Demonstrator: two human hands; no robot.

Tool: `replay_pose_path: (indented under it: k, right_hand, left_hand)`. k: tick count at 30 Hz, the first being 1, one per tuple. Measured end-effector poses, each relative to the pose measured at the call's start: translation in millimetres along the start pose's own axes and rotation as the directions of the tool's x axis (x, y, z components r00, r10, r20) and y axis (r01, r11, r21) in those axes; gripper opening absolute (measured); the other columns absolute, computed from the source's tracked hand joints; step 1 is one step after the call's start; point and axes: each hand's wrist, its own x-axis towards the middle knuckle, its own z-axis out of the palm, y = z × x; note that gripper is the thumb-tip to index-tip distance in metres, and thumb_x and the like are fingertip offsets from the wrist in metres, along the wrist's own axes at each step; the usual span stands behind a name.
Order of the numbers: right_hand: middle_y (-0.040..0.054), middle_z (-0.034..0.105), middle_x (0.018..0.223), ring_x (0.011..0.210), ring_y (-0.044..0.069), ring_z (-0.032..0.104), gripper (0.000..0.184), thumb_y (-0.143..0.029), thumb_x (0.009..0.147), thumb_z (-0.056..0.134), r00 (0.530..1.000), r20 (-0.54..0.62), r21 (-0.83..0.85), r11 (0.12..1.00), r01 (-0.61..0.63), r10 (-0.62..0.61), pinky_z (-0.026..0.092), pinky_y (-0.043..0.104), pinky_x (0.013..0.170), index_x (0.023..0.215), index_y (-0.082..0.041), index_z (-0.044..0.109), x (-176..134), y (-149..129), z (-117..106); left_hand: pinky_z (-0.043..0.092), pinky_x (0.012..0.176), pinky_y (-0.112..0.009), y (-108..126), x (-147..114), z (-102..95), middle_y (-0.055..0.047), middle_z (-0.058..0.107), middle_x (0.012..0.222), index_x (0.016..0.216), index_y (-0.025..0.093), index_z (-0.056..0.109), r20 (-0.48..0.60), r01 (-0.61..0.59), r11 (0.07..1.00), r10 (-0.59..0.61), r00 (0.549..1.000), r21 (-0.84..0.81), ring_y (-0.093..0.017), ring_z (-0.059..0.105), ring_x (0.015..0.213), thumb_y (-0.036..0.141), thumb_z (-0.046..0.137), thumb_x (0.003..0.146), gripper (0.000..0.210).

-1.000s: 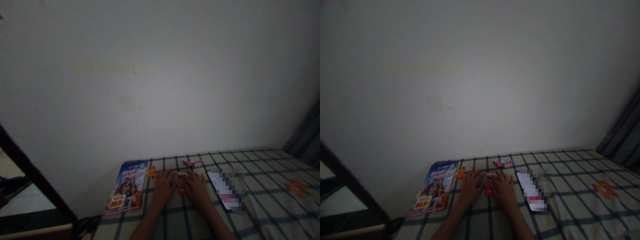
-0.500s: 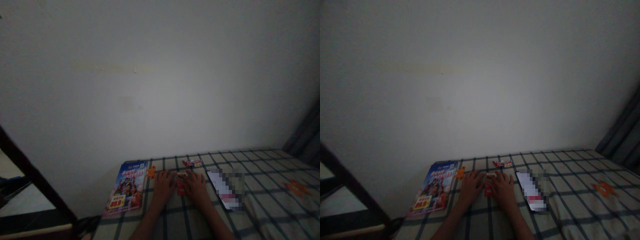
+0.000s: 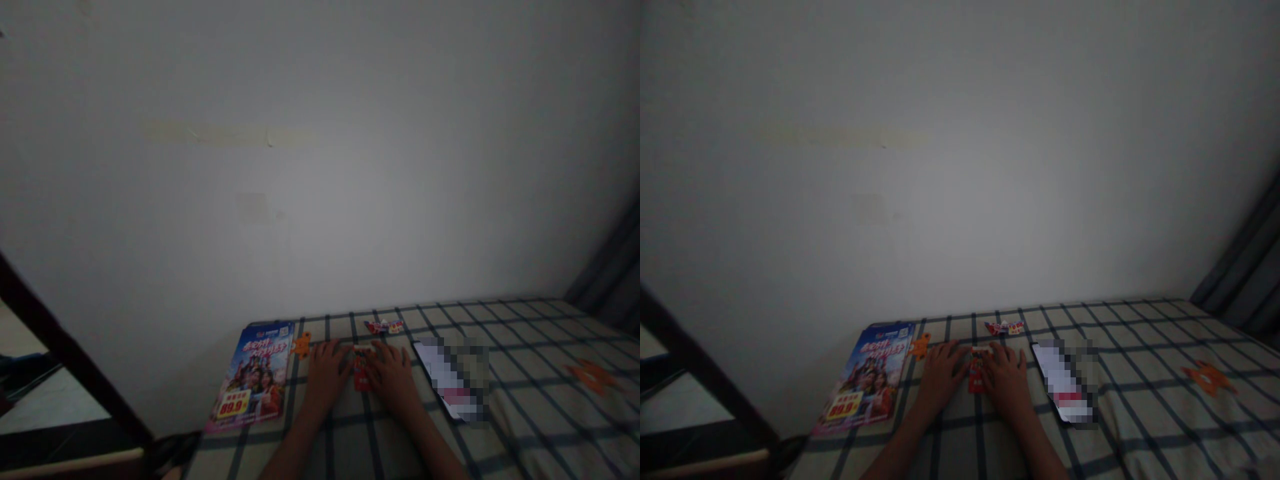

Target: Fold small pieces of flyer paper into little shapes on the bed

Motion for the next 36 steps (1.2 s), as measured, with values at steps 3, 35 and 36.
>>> replay_pose_path:
  k: [3, 35, 36]
  right_hand:
    - [0.0012, 0.049, 0.151, 0.135, 0.03, 0.043, 0.042, -0.039, 0.097, 0.044, 1.0, 0.005, 0.005, 1.0, -0.003, 0.003, 0.019, 0.065, 0.116, 0.137, -0.042, 0.054, -0.4, 0.0, -1.5]
    - [0.0015, 0.049, 0.151, 0.134, 0.03, 0.044, 0.043, -0.04, 0.098, 0.042, 1.0, -0.009, 0.001, 1.0, 0.007, -0.007, 0.02, 0.064, 0.115, 0.139, -0.043, 0.052, -0.6, 1.2, 1.3]
    - [0.0016, 0.049, 0.151, 0.134, 0.03, 0.044, 0.042, -0.04, 0.098, 0.042, 1.0, -0.006, -0.001, 1.0, 0.005, -0.005, 0.02, 0.064, 0.115, 0.139, -0.043, 0.052, -0.4, 1.4, 1.7]
  left_hand:
    - [0.036, 0.112, -0.052, -0.2, 0.0, -0.5, -0.002, 0.059, 0.137, 0.129, 0.038, 0.064, -0.003, 0.001, 1.0, -0.001, 1.0, 0.001, -0.027, 0.049, 0.126, 0.039, 0.058, 0.096, 0.034]
    - [0.037, 0.11, -0.051, -0.8, 0.6, -0.6, -0.001, 0.059, 0.136, 0.13, 0.039, 0.063, -0.003, -0.001, 1.0, 0.001, 1.0, 0.001, -0.027, 0.049, 0.124, 0.041, 0.057, 0.096, 0.035]
    - [0.037, 0.11, -0.051, -0.7, 0.6, -1.0, -0.002, 0.059, 0.136, 0.13, 0.039, 0.063, 0.002, 0.002, 1.0, -0.002, 1.0, 0.0, -0.027, 0.049, 0.124, 0.042, 0.057, 0.096, 0.035]
